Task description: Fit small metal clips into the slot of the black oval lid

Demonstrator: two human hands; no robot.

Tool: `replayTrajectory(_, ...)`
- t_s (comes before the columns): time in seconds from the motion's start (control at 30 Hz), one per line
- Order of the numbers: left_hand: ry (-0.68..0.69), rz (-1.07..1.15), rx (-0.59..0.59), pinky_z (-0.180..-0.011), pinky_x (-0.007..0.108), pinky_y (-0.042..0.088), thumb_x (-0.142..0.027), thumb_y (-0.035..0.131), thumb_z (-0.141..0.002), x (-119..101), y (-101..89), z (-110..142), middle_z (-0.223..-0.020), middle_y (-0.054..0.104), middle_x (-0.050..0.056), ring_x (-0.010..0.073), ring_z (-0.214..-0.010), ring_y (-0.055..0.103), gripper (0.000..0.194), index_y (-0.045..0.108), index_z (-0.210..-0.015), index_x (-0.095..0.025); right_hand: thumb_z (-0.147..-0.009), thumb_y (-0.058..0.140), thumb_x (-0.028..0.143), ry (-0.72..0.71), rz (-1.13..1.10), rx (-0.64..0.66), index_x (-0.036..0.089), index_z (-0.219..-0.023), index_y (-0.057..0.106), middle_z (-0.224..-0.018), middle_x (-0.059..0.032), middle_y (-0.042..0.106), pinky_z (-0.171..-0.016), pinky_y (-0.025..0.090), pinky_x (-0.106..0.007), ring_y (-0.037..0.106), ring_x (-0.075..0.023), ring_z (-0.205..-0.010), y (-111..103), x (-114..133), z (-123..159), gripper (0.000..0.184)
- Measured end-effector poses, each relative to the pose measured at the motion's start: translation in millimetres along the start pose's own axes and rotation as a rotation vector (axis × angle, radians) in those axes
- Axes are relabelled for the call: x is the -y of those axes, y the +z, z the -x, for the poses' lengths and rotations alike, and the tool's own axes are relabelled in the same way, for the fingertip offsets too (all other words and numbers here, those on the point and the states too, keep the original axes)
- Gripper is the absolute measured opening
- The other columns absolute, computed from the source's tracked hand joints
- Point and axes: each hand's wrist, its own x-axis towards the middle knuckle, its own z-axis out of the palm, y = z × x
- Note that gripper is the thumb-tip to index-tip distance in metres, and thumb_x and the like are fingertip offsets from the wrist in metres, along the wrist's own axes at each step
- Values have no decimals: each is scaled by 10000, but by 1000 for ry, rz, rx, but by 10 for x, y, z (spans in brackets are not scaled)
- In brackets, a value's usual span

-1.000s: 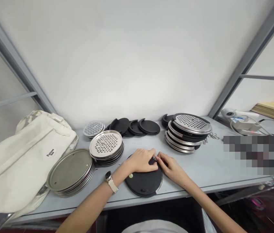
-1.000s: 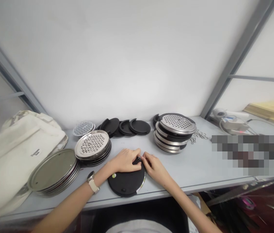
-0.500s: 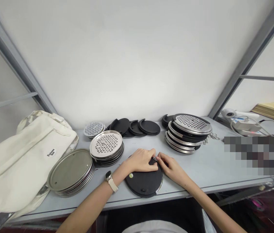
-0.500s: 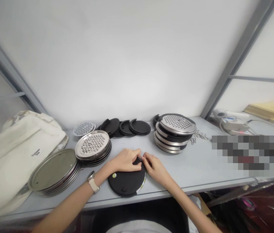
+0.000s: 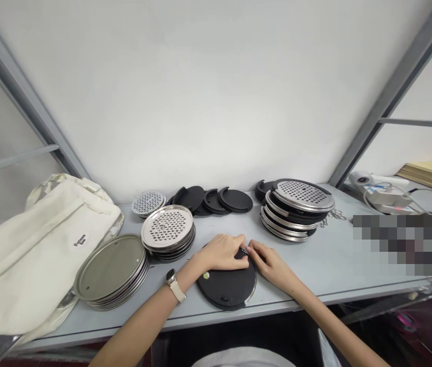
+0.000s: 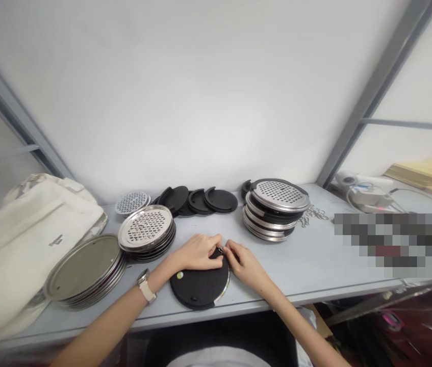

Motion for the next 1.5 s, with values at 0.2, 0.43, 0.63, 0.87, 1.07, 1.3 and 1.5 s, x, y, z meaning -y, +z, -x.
replayTrajectory(0.2, -3, 2, 23, -522, 250, 319, -378, 544, -793, -3, -10, -6, -657, 577, -33, 143, -577, 544, 193, 477, -837, -202, -961, 308, 370, 0, -9, 0, 211, -702, 429, -644, 9, 505, -595, 397, -260, 490, -158, -627, -7, -10, 1, 327)
replayTrajectory(0.43, 1, 33, 23, -509, 243, 319, -360, 555, -785, 1, -22, -3, -653, 567, -39, 127, -555, 523, 179, 472, -810, -204, -963, 312, 381, 14, -28, 19, 211, -704, 424, -645, 18, 496, -601, 390, -259, 491, -155, -627, -5, -17, -11, 329)
replayTrajectory(0.63, 22, 37, 7, -512, 237, 311, -363, 550, -783, 10, -16, 3, -637, 553, -42, 124, -546, 505, 182, 462, -795, -205, -963, 317, 378, 13, -48, 34, 209, -699, 426, -635, 25, 479, -592, 380, -255, 480, -148, -617, -29, -25, -13, 332)
replayTrajectory(0.87, 36, 87, -16, -501, 228, 293, -355, 571, -765, 32, 8, 3, -612, 532, -56, 111, -517, 470, 195, 444, -773, -207, -966, 321, 373, 9, -67, 54, 201, -736, 474, -661, 17, 512, -609, 386, -258, 491, -147, -634, -41, -35, -9, 325)
replayTrajectory(1.07, 24, 124, -8, -504, 224, 284, -359, 580, -757, 43, 12, 2, -616, 526, -54, 109, -524, 465, 196, 462, -771, -204, -964, 326, 383, 19, -88, 77, 203, -724, 446, -654, 27, 483, -603, 364, -253, 476, -142, -630, -41, -44, -9, 323)
replayTrajectory(1.3, 46, 107, -21, -515, 228, 281, -255, 531, -762, 70, 7, 14, -569, 479, -60, 108, -509, 444, 69, 506, -810, -212, -955, 341, 414, 42, -167, 119, 209, -716, 406, -626, 51, 374, -574, 330, -238, 385, -124, -591, -125, -95, -31, 322)
replayTrajectory(1.5, 42, 61, -32, -523, 239, 296, -238, 496, -765, 50, 11, 31, -588, 488, -52, 130, -514, 461, 160, 489, -925, -220, -954, 349, 405, 52, -168, 64, 208, -705, 392, -618, 55, 340, -562, 306, -238, 355, -119, -584, -108, -94, -29, 320)
